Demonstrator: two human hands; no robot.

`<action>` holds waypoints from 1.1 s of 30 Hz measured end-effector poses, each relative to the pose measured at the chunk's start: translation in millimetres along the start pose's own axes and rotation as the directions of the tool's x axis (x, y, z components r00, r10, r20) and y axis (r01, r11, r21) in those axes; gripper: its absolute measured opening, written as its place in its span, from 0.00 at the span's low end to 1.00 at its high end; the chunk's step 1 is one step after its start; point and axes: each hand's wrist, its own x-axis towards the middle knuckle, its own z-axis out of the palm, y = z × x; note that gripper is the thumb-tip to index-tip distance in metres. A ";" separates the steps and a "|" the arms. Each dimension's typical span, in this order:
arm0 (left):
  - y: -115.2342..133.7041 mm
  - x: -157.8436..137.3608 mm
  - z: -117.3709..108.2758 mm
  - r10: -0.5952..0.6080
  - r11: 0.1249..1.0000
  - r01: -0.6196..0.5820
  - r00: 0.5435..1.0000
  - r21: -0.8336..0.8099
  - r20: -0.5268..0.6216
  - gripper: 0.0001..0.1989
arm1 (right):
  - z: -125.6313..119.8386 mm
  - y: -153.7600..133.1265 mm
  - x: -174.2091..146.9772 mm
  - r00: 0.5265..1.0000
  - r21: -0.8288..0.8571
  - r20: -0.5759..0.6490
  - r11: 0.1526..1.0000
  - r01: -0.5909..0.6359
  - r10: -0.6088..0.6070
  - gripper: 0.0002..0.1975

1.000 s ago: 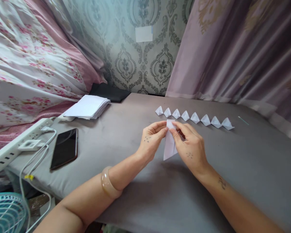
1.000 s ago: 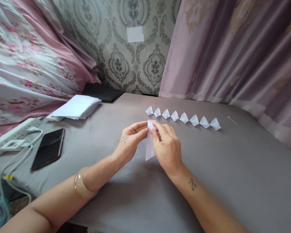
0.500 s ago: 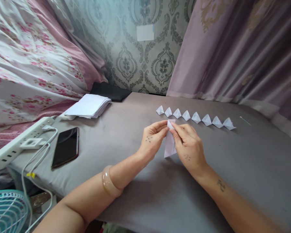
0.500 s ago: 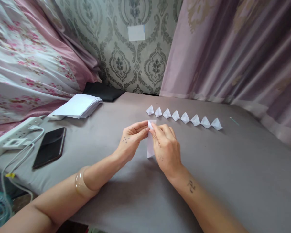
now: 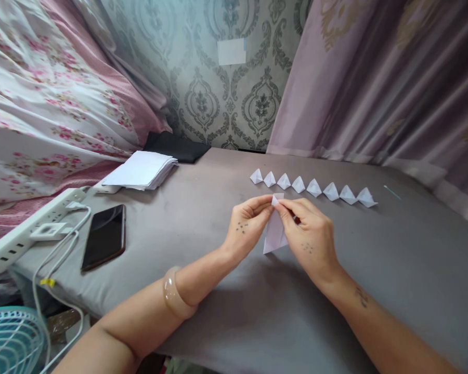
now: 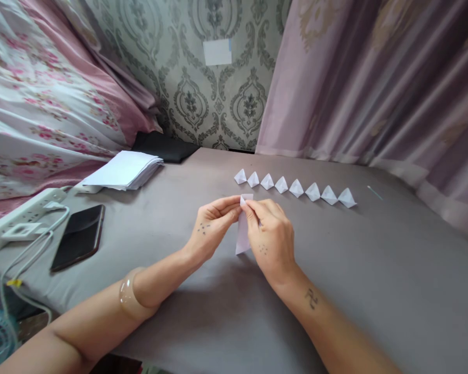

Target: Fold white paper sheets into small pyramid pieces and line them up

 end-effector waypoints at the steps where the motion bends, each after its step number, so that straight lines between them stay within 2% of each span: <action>1: 0.3 -0.4 0.2 0.004 1.000 -0.004 1.000 0.003 0.004 0.13 | -0.7 0.0 0.6 1.000 0.012 0.003 1.000 -0.011 0.011 0.10; 8: 0.3 -0.7 0.3 0.012 1.000 -0.012 1.000 0.000 0.009 0.13 | -1.5 -1.4 2.4 1.000 0.025 0.010 1.000 0.003 -0.003 0.10; 11: 0.1 -0.3 0.3 0.017 1.000 -0.017 1.000 0.005 0.004 0.13 | -0.4 -0.5 2.5 1.000 0.077 0.018 0.997 -0.027 0.026 0.10; 15: -0.1 0.3 -0.1 0.023 1.000 -0.023 1.000 0.021 -0.002 0.12 | -0.2 0.7 5.0 0.982 0.255 0.071 0.949 -0.187 0.175 0.09; 19: 0.4 0.9 -0.4 0.022 1.000 -0.023 1.000 0.020 0.005 0.11 | -3.2 0.8 10.3 0.927 0.358 0.177 0.856 -0.373 0.330 0.12; 25: 6.8 0.3 0.4 -0.038 0.999 0.039 0.999 -0.009 0.023 0.11 | -6.0 0.2 13.0 0.886 0.422 0.236 0.779 -0.464 0.400 0.15; 28: 9.8 0.5 0.4 -0.096 0.995 0.097 0.995 -0.023 0.027 0.11 | -4.9 -1.8 10.5 0.890 0.387 0.228 0.802 -0.454 0.394 0.16; 33: 11.6 2.0 -0.2 -0.161 0.986 0.160 0.987 -0.040 -0.030 0.10 | -3.5 -6.5 5.5 0.920 0.299 0.163 0.871 -0.390 0.356 0.15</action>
